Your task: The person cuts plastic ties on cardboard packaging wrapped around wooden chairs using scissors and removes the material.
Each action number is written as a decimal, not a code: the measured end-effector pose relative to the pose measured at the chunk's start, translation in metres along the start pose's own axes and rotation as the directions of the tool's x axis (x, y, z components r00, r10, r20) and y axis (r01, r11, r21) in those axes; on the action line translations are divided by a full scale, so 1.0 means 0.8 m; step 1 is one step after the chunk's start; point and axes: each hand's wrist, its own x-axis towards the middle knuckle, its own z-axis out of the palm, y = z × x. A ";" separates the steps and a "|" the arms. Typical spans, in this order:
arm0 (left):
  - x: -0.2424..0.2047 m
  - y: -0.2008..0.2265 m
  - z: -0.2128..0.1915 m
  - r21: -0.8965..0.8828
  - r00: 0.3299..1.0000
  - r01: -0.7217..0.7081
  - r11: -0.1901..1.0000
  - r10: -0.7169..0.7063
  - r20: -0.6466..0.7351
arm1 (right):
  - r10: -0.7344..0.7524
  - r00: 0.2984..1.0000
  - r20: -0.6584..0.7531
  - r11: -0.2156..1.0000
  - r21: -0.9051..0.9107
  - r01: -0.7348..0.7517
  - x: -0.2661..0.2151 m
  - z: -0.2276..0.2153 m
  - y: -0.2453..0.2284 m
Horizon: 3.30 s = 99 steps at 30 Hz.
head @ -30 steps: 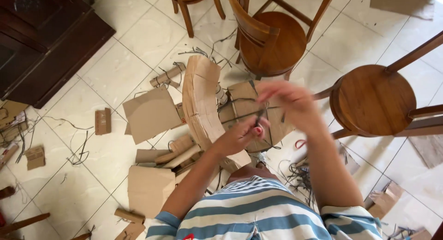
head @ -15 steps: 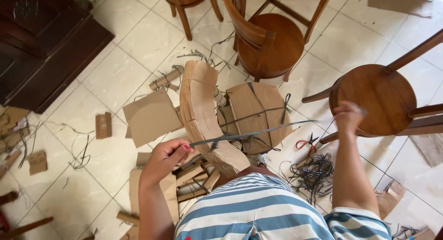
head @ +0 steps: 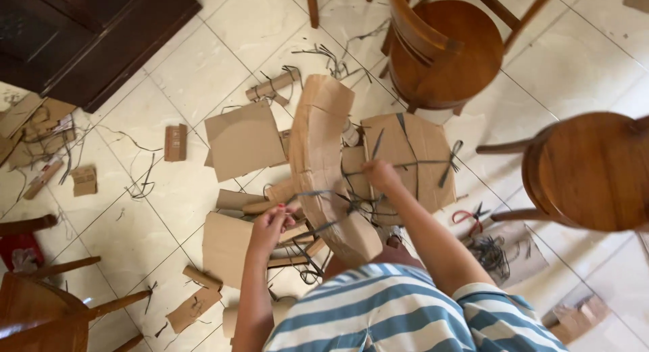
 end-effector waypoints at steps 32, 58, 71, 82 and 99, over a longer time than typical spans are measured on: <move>0.160 -0.139 0.085 -0.782 0.942 0.070 0.620 -0.298 -0.152 | 0.231 0.908 0.350 0.947 0.134 -0.293 -0.034 0.007 -0.017; 0.029 0.123 0.027 0.289 0.688 -0.667 0.687 0.717 -0.117 | -0.557 0.797 -0.235 0.715 0.353 0.604 -0.253 -0.183 -0.223; -0.030 0.182 0.023 -0.052 0.621 -0.772 0.633 0.769 0.149 | -0.706 0.708 -0.017 0.622 0.463 0.632 -0.258 -0.179 -0.263; 0.079 0.070 0.093 -0.093 0.827 -0.559 0.824 0.545 -0.134 | -0.310 0.950 0.041 0.862 -0.408 0.299 -0.343 -0.276 -0.317; 0.097 0.048 0.124 -0.029 0.698 -0.671 0.741 0.644 0.313 | -0.451 0.846 -0.286 0.825 0.227 0.517 -0.205 -0.241 -0.311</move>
